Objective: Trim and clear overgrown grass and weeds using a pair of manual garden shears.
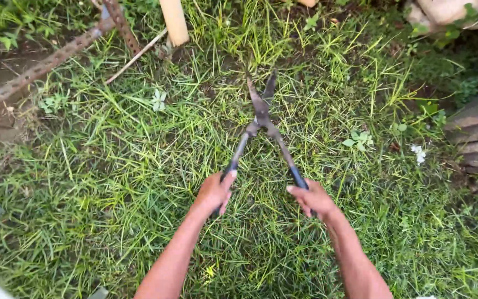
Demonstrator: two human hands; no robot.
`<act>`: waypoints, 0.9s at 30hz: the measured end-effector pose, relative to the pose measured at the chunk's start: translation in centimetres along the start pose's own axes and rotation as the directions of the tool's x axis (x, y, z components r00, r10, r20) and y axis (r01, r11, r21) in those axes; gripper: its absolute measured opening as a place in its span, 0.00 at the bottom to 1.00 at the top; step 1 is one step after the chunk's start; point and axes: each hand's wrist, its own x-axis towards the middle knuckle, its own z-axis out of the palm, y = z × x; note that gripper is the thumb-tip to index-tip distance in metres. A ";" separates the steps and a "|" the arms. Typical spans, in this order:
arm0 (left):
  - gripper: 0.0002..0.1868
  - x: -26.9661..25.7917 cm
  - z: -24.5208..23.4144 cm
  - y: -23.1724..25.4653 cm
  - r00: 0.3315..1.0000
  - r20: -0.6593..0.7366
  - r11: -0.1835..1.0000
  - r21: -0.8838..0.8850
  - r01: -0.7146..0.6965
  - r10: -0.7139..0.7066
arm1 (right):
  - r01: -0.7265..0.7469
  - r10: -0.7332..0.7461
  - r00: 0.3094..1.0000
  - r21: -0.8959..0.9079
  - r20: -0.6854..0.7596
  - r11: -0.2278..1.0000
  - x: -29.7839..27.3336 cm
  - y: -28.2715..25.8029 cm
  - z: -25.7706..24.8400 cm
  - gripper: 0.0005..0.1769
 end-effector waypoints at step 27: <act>0.20 1.0 -2.5 -3.3 0.985 -0.172 0.998 -0.056 -0.006 -0.003 | 0.087 -0.082 0.996 -0.240 0.033 0.967 3.7 -5.3 1.3 0.19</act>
